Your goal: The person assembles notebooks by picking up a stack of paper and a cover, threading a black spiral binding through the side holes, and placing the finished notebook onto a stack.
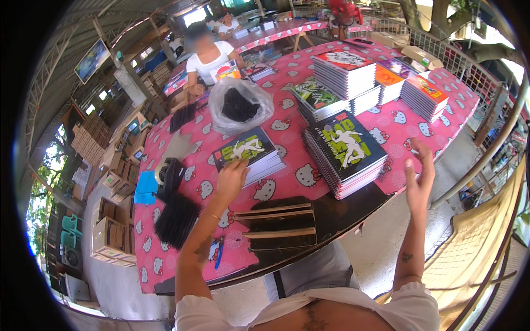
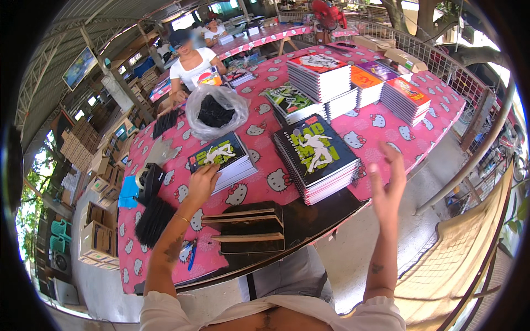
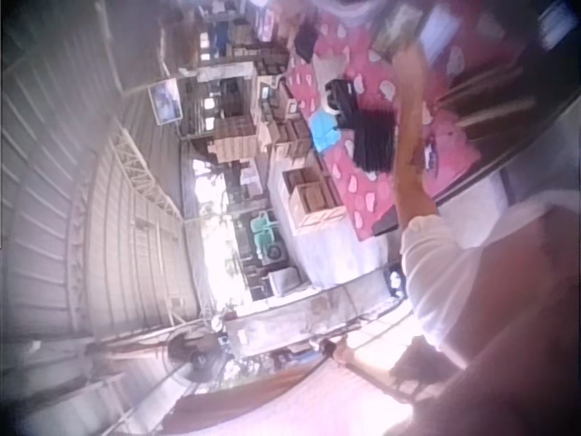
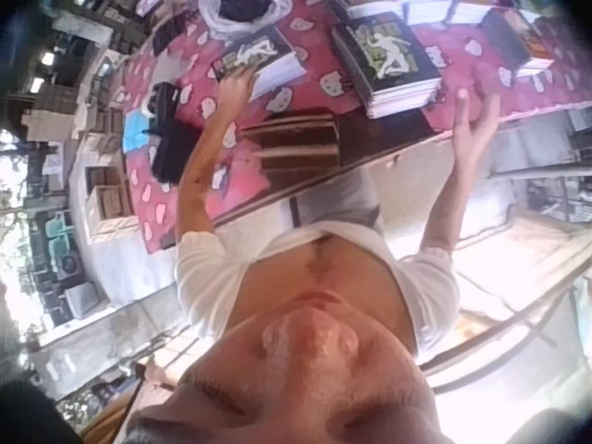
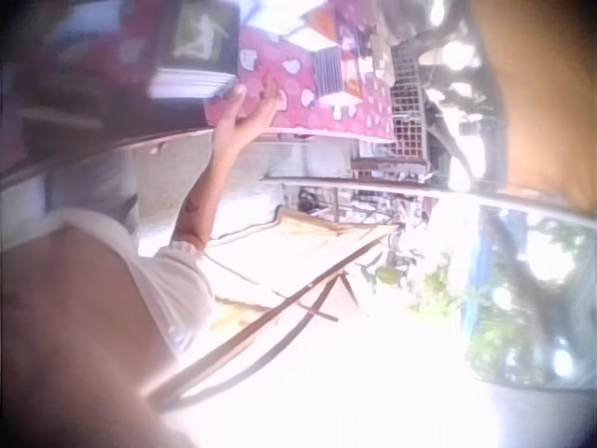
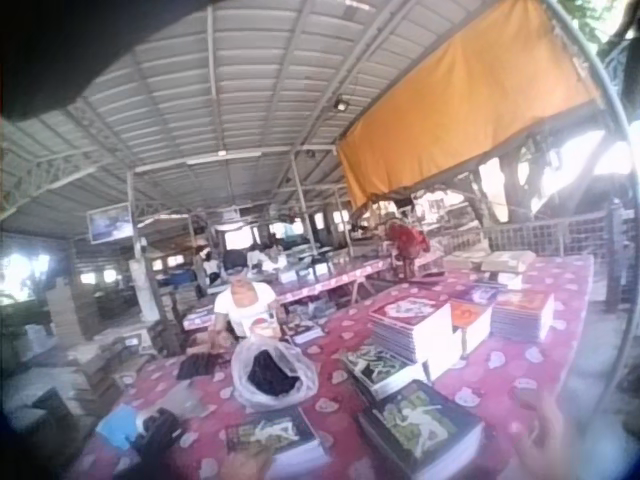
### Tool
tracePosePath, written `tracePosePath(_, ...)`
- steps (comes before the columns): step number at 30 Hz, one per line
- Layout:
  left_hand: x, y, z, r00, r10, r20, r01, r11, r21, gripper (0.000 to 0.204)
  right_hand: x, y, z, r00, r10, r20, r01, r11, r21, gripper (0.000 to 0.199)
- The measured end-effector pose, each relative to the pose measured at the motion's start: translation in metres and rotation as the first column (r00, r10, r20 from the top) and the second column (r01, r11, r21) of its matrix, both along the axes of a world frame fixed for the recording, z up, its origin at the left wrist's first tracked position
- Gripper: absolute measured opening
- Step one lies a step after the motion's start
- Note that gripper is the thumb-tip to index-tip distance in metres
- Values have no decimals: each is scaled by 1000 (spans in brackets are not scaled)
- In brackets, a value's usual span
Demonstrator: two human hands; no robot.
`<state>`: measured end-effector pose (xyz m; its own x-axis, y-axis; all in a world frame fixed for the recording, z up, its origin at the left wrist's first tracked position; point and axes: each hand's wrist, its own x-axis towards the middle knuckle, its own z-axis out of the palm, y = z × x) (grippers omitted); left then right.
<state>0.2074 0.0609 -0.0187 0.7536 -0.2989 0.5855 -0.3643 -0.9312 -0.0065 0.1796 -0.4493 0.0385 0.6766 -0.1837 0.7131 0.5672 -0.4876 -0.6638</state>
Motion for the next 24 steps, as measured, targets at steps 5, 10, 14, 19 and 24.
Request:
tracePosePath(5, -29, -28, 39, 998, 59, -18, -61, 988, -145, 19, -20, 104, 13, 808, 588, -43, -585, 792, -171, 51)
tracePosePath(10, -84, -102, 140, 981, -160, 108, 176, 971, -160, 24, -10, 154, -39, 739, 651, -175, -619, 758, 208, 58)
tracePosePath(14, -106, -116, 153, 957, -281, 69, 285, 956, -75, 23, -26, 165, -91, 561, 776, -288, -613, 623, 485, 29)
tracePosePath(19, -116, -125, 174, 945, -320, -60, 322, 946, 21, 23, -32, 166, -75, 695, 649, -309, -641, 754, 144, 29)
tracePosePath(24, -120, -116, 131, 956, -293, -27, 293, 956, -4, 23, -38, 162, -61, 733, 594, -333, -623, 782, 23, 46)
